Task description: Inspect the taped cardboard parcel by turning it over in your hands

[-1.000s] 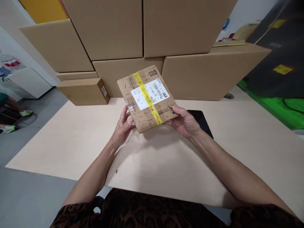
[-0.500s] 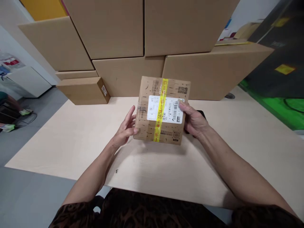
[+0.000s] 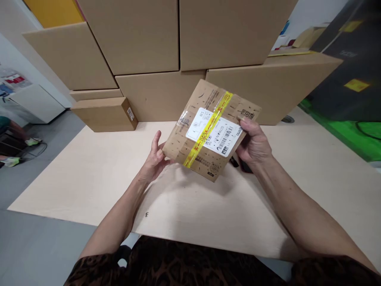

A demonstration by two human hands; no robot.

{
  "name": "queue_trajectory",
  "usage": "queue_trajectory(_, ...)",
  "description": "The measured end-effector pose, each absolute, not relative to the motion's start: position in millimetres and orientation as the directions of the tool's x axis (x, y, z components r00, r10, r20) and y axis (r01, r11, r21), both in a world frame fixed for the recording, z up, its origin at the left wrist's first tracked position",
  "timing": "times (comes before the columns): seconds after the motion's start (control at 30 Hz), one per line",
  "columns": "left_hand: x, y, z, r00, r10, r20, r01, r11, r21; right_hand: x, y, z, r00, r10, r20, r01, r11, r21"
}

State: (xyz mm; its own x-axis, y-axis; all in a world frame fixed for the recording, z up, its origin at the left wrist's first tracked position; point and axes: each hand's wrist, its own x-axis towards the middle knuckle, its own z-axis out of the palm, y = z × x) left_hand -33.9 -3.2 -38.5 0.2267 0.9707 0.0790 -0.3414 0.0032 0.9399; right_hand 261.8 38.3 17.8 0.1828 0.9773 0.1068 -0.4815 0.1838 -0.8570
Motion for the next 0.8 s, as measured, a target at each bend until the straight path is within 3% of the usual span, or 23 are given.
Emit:
queue_trajectory(0.23,-19.6,-7.2,-37.3,0.246,0.969,0.025,-0.371,0.07,0.926,251.7,32.9,9.3,0.193,0.972,0.136,-0.477,0.214,-0.853)
queue_trajectory(0.43,-15.7,-6.2,-26.5,0.159,0.985,0.061,-0.394,0.006,0.919,257.1,37.6,-0.1,0.028,0.984,0.178,-0.461,0.171,-0.871)
queue_trajectory(0.63,-21.5,1.5,-37.2,-0.061,0.933,0.355,-0.184,-0.36,0.915,265.9,44.9,-0.2,-0.064,0.981,0.185,-0.436,0.139,-0.889)
queue_trajectory(0.8,-24.8,8.0,-48.2,-0.047,0.754,0.655,0.131,-0.645,0.753,276.8,47.5,0.2,-0.14,0.988,0.064,-0.361,0.009,-0.933)
